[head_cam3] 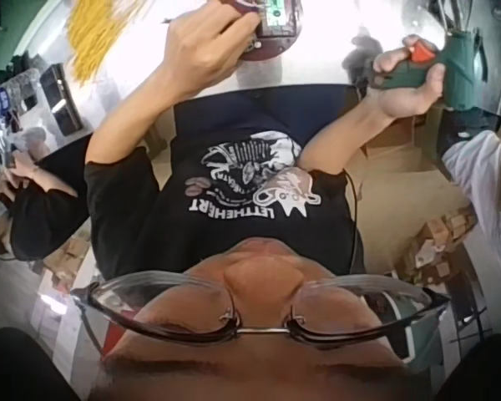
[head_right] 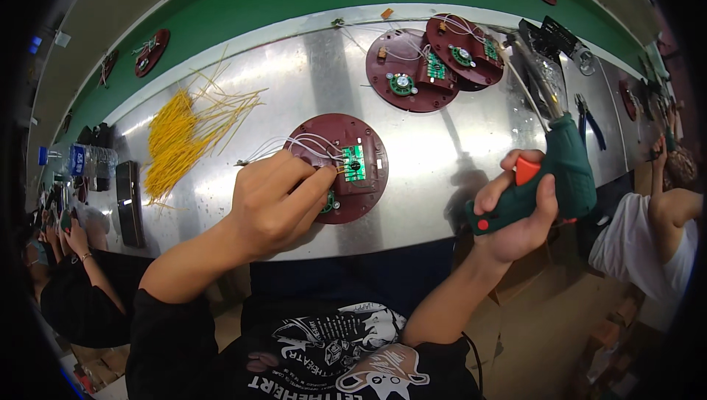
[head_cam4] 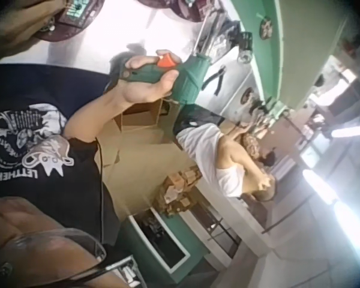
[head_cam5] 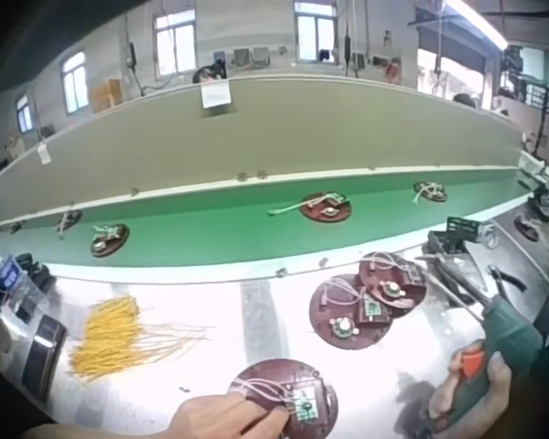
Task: Soldering wires onto small circuit boards at an industrial assembly line.
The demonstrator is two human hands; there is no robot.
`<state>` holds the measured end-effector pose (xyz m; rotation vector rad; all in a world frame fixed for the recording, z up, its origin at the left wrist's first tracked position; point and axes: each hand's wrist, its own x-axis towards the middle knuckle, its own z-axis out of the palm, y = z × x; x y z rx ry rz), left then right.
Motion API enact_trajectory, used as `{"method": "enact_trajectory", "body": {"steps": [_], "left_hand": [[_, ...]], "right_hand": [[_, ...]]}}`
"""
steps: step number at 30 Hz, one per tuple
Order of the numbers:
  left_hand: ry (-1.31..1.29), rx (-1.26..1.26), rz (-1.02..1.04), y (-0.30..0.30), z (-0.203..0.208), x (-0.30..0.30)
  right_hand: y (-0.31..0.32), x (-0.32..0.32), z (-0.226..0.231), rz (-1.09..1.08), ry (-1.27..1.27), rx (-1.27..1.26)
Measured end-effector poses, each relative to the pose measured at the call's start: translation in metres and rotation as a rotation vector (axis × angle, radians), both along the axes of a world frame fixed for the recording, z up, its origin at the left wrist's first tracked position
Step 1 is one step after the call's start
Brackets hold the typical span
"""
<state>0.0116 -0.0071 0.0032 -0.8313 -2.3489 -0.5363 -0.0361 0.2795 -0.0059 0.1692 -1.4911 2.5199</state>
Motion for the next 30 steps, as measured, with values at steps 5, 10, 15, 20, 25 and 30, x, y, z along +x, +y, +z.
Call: {"method": "enact_trajectory", "body": {"steps": [5,10,15,20,25,30], "left_hand": [[-0.057,-0.04,0.027,0.001,0.007,0.002],[-0.061,-0.042,0.042,0.002,0.009,0.002],[-0.049,-0.031,0.055,0.005,0.01,0.002],[-0.023,-0.06,0.06,0.007,0.016,0.003],[0.06,-0.059,0.137,0.009,0.024,0.005],[-0.044,-0.085,0.133,0.02,0.052,-0.01]], "right_hand": [[0.0,-0.004,-0.001,0.007,0.014,-0.046],[-0.002,-0.004,0.001,-0.032,-0.022,-0.007],[-0.003,-0.002,0.004,-0.079,-0.076,0.019],[-0.004,-0.004,0.006,-0.192,-0.051,-0.073],[-0.003,-0.002,0.006,-0.253,-0.063,-0.147],[-0.002,0.0,0.005,-0.273,-0.046,-0.119]]}}
